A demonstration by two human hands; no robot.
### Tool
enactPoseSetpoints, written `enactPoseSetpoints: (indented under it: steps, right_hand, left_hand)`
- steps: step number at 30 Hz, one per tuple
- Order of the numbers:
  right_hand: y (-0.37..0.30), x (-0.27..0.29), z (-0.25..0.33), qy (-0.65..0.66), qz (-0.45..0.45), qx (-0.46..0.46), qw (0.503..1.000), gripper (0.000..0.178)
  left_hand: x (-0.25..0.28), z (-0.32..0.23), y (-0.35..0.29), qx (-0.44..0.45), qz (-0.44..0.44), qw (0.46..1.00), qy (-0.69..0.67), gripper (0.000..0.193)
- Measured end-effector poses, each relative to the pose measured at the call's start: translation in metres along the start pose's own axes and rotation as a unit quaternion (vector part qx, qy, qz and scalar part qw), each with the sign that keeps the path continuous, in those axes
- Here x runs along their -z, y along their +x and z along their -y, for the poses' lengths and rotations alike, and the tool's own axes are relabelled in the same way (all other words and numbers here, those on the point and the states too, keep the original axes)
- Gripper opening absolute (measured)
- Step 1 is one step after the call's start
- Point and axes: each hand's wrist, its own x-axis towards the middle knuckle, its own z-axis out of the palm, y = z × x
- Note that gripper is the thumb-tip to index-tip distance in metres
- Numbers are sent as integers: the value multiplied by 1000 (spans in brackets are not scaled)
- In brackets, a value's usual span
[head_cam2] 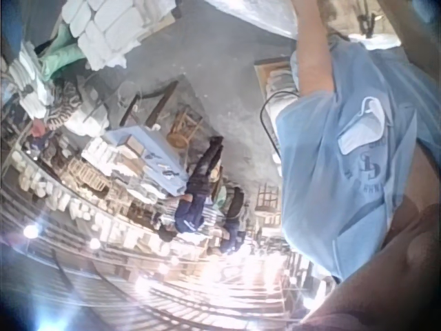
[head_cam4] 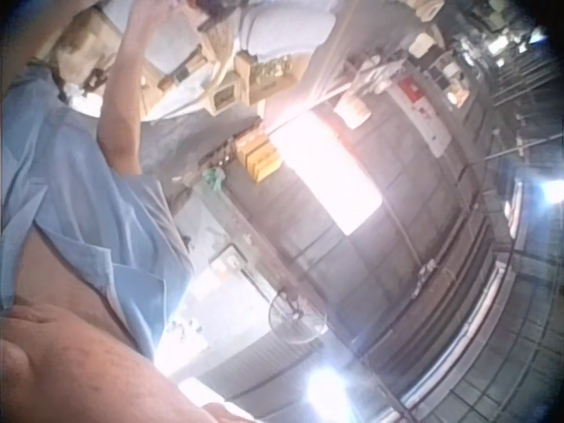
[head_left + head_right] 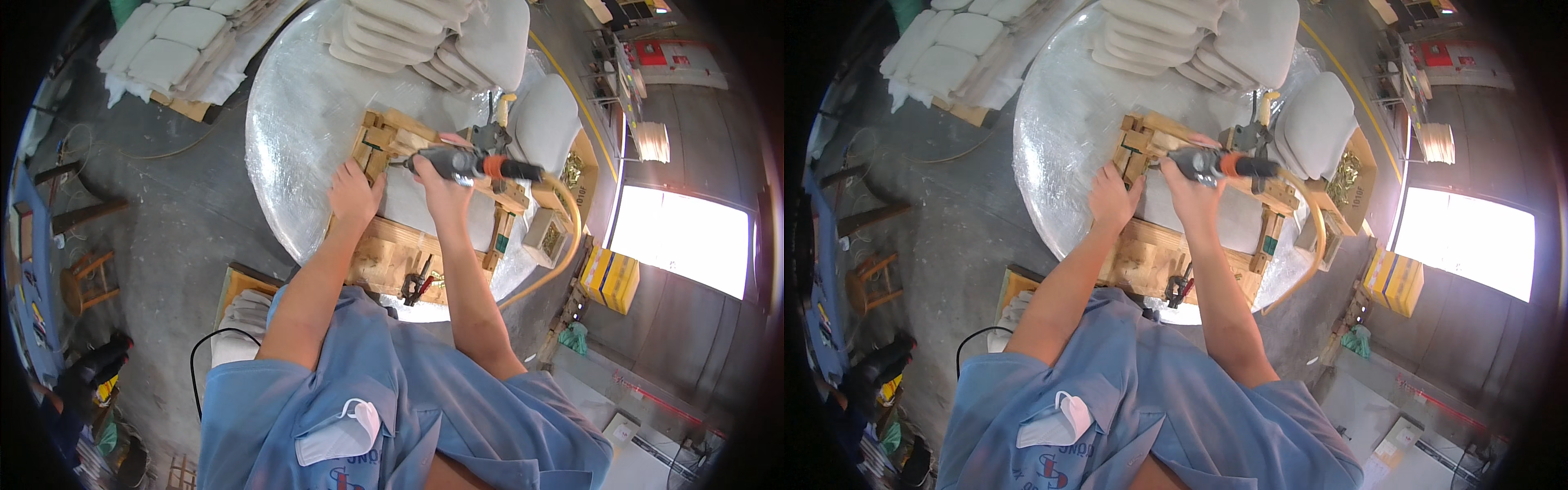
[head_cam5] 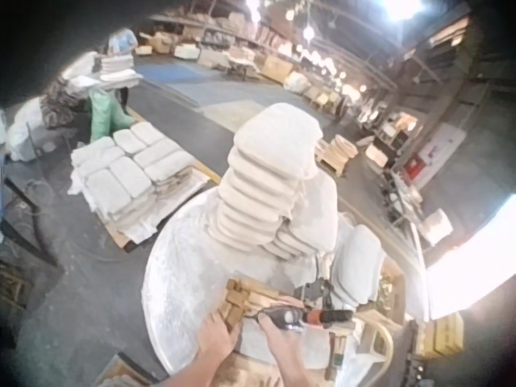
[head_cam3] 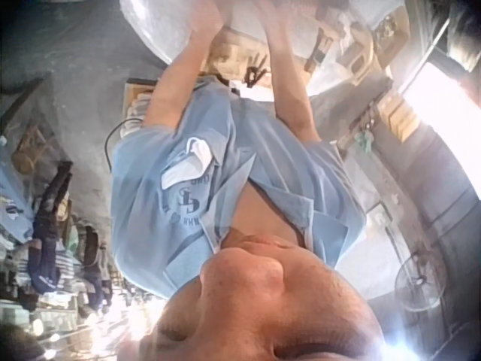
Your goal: The person assembles a wooden frame with a gray cushion using a pneumatic drill and a clamp. They position the cushion, secure it with the clamp, and drive fasteners into the frame at multiple points. The finished unit is removed and placed on a stack, then a new cushion is loaded to repeat the process.
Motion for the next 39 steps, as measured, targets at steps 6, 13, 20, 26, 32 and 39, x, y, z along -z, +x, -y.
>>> enactPoseSetpoints:
  steps: [6, 13, 20, 26, 32, 39]
  right_hand:
    - [17, -12, 1, -52, 33, -17, 998, 50]
    - [25, -20, -18, -91, 44, -9, 995, 48]
    - [19, -24, -23, -73, 64, 33, 995, 53]
    - [-14, 2, -25, -4, -6, 6, 1000, 59]
    - [-117, 81, -19, 76, -147, -45, 985, 67]
    - [-194, 189, -15, 220, -361, -144, 895, 57]
  left_hand:
    - [6, -1, -1, 6, 11, 1000, -19, 73]
    - [6, 0, -4, 4, 4, 999, -46, 72]
    - [6, 0, -2, 8, -1, 999, -44, 72]
    - [4, 1, -2, 10, -11, 999, -46, 69]
    - [2, -2, -2, 19, 7, 1000, -21, 70]
    - [-2, -5, -4, -2, 1, 1000, 1, 73]
